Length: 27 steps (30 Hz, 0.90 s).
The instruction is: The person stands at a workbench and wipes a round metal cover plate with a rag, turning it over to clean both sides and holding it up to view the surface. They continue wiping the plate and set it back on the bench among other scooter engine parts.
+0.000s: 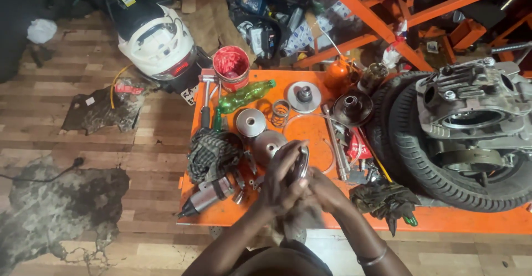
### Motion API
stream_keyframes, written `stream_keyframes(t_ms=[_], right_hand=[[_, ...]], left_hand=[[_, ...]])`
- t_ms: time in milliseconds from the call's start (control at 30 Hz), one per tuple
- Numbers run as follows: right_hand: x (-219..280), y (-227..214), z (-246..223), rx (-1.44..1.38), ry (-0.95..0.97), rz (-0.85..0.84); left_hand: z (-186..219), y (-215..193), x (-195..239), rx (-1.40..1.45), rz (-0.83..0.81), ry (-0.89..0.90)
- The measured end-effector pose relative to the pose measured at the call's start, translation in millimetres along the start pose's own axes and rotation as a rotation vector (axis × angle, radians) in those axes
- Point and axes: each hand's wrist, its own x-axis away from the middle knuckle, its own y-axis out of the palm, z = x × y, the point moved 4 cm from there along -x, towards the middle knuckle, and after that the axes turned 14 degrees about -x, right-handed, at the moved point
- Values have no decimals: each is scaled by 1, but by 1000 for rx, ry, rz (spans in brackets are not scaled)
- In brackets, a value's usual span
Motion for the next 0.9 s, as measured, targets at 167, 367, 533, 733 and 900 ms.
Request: stream_keyframes(t_ms=[167, 367, 533, 733, 900], right_hand=[[52, 3, 0, -18, 334, -454], [67, -8, -67, 149, 17, -45], [94, 9, -133, 357, -576, 245], [90, 75, -155, 1382, -1168, 77], [59, 28, -46, 803, 19, 210]], left_hand=[[-67, 9, 10, 787, 6, -72], [-2, -15, -10, 977, -91, -73], [31, -19, -17, 837, -156, -57], [28, -6, -2, 582, -87, -411], [57, -29, 0, -169, 99, 108]])
